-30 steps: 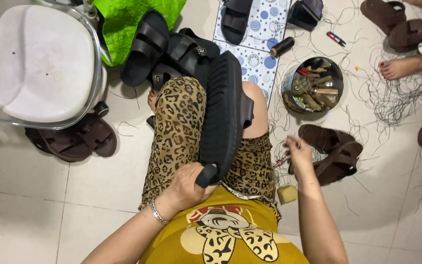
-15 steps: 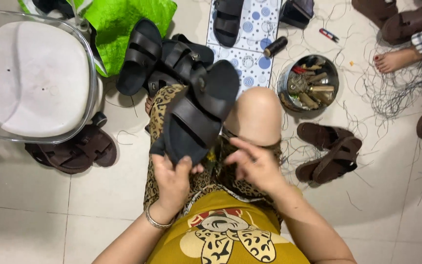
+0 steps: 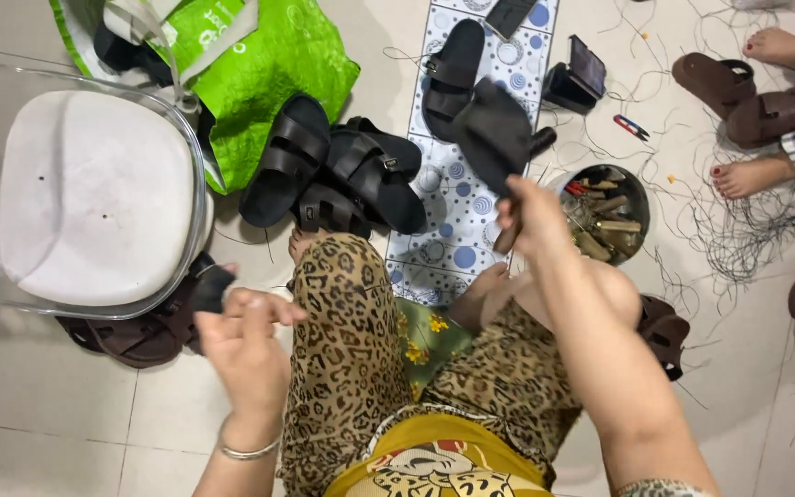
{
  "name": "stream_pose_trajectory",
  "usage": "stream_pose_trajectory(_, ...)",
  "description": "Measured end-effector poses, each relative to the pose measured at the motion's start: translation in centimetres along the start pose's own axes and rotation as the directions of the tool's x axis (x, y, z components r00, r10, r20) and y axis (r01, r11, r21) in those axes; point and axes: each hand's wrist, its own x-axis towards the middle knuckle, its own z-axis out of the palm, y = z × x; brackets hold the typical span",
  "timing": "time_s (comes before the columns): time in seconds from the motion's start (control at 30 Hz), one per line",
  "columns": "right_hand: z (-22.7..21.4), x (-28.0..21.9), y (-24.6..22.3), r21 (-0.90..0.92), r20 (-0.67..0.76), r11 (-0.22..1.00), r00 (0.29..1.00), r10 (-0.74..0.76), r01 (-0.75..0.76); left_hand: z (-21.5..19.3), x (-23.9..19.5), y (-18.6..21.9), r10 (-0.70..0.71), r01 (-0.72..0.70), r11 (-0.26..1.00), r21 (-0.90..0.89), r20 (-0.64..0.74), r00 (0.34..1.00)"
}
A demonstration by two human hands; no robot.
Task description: The person sits on the floor and sews a black sandal using a needle and thread. They pull the thread through the sole and upper, then use a knife to cut the thread. The person repeats this process on another sandal.
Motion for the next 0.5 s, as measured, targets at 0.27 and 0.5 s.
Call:
stream_pose_trajectory(0.27, 1.2, 6.7, 2.8, -0.311, -0.015, 0.950, 0.999, -0.035, 0.028, -5.4, 7.4, -10.1, -0.242, 0.310, 0.934, 0.176, -0.327, 0.914)
stream_pose_trajectory(0.5, 5.5, -3.4, -0.7, -0.408, 0.325, 0.878, 0.938, -0.117, 0.251, -21.3, 16.7, -36.7, -0.474, 0.680, 0.671, 0.296, -0.534, 0.700)
